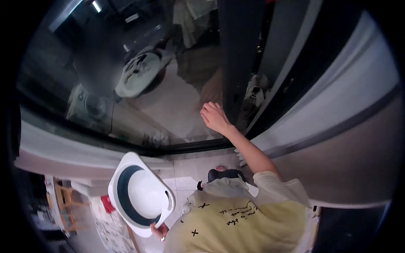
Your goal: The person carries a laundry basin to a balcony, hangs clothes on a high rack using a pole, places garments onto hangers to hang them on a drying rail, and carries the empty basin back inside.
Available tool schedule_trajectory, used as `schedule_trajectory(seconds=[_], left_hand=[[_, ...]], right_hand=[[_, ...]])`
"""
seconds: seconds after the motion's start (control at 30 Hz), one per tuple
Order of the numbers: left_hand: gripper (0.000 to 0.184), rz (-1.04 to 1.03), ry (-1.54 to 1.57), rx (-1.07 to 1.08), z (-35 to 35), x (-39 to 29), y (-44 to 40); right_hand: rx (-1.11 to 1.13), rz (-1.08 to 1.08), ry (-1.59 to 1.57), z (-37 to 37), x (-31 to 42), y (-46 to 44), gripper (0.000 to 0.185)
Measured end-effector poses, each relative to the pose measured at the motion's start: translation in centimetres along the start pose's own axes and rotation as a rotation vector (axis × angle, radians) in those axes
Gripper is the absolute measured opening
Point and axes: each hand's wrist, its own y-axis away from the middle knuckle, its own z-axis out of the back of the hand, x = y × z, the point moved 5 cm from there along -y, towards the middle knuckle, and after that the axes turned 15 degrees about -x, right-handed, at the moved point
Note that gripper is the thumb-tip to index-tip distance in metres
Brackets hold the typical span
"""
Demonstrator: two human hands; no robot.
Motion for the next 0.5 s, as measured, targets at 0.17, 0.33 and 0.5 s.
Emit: schedule_trajectory(seconds=[0.17,0.33,0.5], left_hand=[[0.015,-0.074,-0.172,0.006,0.5,-0.5,0.9],[0.034,-0.111,-0.331,0.026,0.3,-3.6,-3.2],[0.029,-0.284,-0.462,0.109,-0.4,-3.1,-1.5]], right_hand=[[-0.034,-0.075,0.084,6.7,-4.9,0.7,0.007],[-0.098,-0.171,0.238,4.9,-4.6,0.7,0.013],[-0.078,-0.265,0.268,8.7,-7.0,1.9,0.015]])
